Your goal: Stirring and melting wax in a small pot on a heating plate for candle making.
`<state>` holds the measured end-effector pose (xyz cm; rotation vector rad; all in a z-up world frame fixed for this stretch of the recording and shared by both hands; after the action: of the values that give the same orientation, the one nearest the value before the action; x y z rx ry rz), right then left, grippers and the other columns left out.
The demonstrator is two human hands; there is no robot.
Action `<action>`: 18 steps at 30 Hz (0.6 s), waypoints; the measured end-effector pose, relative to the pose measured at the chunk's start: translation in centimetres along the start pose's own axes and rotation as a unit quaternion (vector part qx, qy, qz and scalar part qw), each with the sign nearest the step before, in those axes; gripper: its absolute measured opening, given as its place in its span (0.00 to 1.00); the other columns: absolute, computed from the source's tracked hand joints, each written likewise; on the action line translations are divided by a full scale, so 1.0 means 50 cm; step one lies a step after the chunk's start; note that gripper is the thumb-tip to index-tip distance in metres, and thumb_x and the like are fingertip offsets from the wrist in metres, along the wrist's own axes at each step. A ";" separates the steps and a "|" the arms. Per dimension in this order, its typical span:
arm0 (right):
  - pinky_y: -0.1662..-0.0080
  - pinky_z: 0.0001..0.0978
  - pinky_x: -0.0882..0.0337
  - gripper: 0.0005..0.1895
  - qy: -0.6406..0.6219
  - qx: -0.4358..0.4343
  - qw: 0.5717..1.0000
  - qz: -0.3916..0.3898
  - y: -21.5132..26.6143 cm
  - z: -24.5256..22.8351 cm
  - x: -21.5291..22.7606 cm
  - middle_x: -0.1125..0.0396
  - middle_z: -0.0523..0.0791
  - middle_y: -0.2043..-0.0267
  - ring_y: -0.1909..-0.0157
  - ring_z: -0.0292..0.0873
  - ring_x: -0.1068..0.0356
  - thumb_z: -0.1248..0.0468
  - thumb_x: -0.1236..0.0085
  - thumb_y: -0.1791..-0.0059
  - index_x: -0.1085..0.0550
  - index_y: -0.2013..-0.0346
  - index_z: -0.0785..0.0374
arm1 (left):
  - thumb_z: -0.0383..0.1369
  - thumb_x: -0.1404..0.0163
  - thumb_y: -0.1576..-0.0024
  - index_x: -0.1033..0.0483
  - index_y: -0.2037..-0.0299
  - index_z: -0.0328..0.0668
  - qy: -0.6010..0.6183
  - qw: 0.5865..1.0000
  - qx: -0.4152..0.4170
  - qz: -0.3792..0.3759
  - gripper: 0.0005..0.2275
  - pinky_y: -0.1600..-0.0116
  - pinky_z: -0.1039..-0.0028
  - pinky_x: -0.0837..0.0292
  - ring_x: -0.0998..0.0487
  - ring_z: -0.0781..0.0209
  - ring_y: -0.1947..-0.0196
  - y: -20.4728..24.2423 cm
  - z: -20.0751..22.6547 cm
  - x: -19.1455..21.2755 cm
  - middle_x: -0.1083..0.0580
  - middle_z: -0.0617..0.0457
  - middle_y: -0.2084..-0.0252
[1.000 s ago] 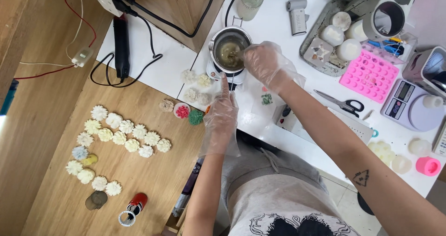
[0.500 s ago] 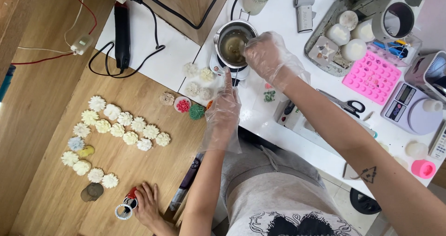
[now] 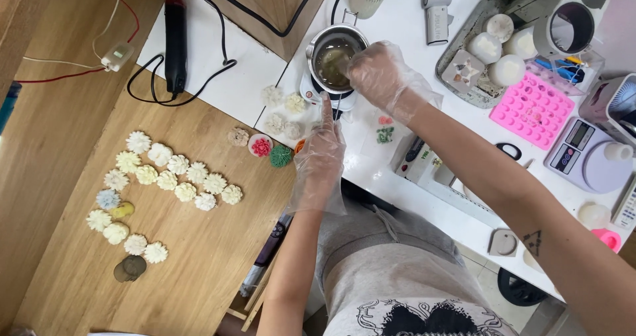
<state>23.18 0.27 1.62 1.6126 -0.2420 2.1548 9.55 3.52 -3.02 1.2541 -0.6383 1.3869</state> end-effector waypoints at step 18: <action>0.60 0.37 0.24 0.08 -0.018 -0.053 0.997 -0.060 0.008 0.018 0.041 0.23 0.43 0.64 0.62 0.44 0.22 0.64 0.45 0.51 0.21 0.59 0.56 | 0.39 0.56 0.33 0.68 0.23 0.33 -0.044 0.997 -0.029 0.051 0.36 0.83 0.64 0.30 0.26 0.63 0.84 0.005 0.010 0.001 0.27 0.51 0.78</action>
<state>23.34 0.05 3.89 1.5670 -0.2583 1.9903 9.48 3.02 -2.77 1.2562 -0.8076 1.3920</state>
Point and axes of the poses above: each hand's wrist, its own y-axis away from the middle knuckle, its own x-axis out of the back of the hand, z = x × y, the point moved 10 cm from there along -y, towards the middle knuckle
